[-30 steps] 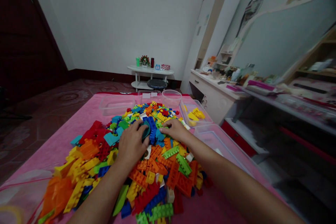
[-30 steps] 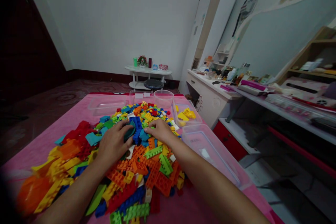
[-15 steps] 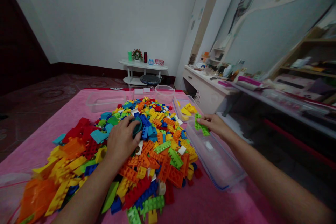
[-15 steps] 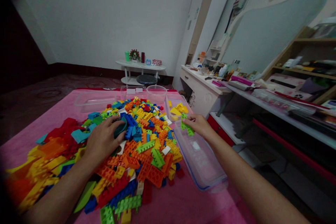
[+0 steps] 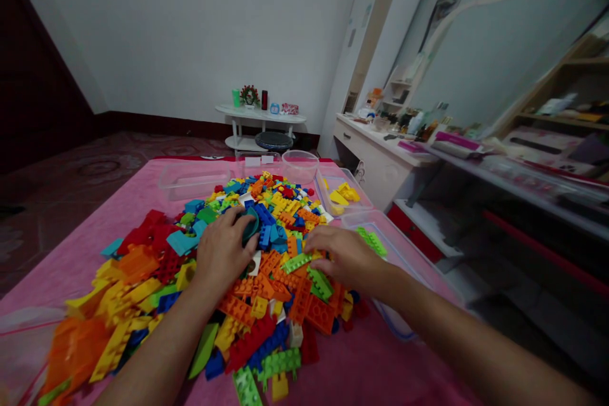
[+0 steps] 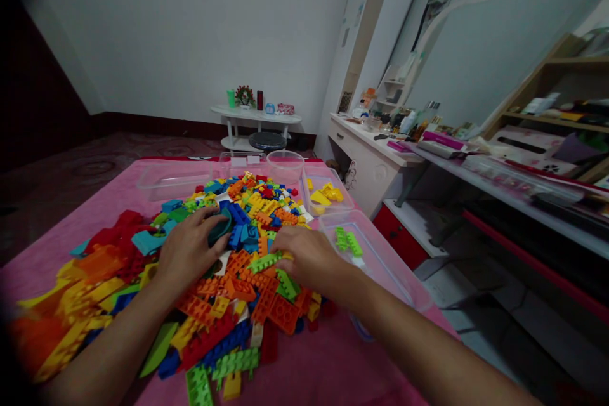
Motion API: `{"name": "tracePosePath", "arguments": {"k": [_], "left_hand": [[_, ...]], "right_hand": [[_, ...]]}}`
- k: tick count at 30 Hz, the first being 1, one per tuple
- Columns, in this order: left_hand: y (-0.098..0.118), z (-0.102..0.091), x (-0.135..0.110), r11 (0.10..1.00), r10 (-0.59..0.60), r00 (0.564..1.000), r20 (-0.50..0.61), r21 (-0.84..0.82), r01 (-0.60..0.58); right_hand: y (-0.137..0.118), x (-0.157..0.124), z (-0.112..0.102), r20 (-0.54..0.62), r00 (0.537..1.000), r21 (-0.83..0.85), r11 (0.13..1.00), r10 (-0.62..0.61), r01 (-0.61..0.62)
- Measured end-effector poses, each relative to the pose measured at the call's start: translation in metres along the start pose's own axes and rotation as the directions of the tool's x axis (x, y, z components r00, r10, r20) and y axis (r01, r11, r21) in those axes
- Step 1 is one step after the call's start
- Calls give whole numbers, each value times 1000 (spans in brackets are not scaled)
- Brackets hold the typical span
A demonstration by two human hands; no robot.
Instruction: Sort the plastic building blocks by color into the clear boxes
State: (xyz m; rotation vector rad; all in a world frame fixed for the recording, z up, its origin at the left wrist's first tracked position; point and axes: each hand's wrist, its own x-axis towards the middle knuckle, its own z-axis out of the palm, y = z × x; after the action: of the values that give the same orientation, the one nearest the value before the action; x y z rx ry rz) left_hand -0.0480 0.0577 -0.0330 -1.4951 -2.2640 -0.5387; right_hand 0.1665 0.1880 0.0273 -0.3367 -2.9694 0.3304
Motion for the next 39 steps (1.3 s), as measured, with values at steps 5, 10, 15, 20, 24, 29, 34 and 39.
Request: {"name": "tracePosePath", "arguments": {"k": [5,10,15,20,24,29,34,39], "left_hand": [[0,1,0,1000,-7,1000,-3,-6,7],[0,1,-1,1000,-18,1000,-4,-20,18],[0,0,-1,999,-21,1000,1,-25,21],[1,-1,-1,999,-29,999,13,-25,30],[1,-1,-1,1000,-24,1000,5,-16,24],[1,-1,0,1000,-17,1000,7,-14,17],[0,0,0,1000,-18,1000,2,-17,18],[0,-1,0,999,-23,1000,-2,-27,23]], "right_hand": [[-19,18,24,57,997,-157,986,-47,55],[0,21,14,-153,986,36,998,64,-59],[6,-1,-8,-190,921,218,929,341,-299],[-15,-28,4,52,944,-46,945,327,-324],[-27,-32,25,112,937,-184,933,332,-309],[-22,-29,24,48,965,-35,966,258,-256],[15,-43,-16,-177,899,-27,911,401,-412],[82,-69,-37,-201,797,-105,796,570,-596]]}}
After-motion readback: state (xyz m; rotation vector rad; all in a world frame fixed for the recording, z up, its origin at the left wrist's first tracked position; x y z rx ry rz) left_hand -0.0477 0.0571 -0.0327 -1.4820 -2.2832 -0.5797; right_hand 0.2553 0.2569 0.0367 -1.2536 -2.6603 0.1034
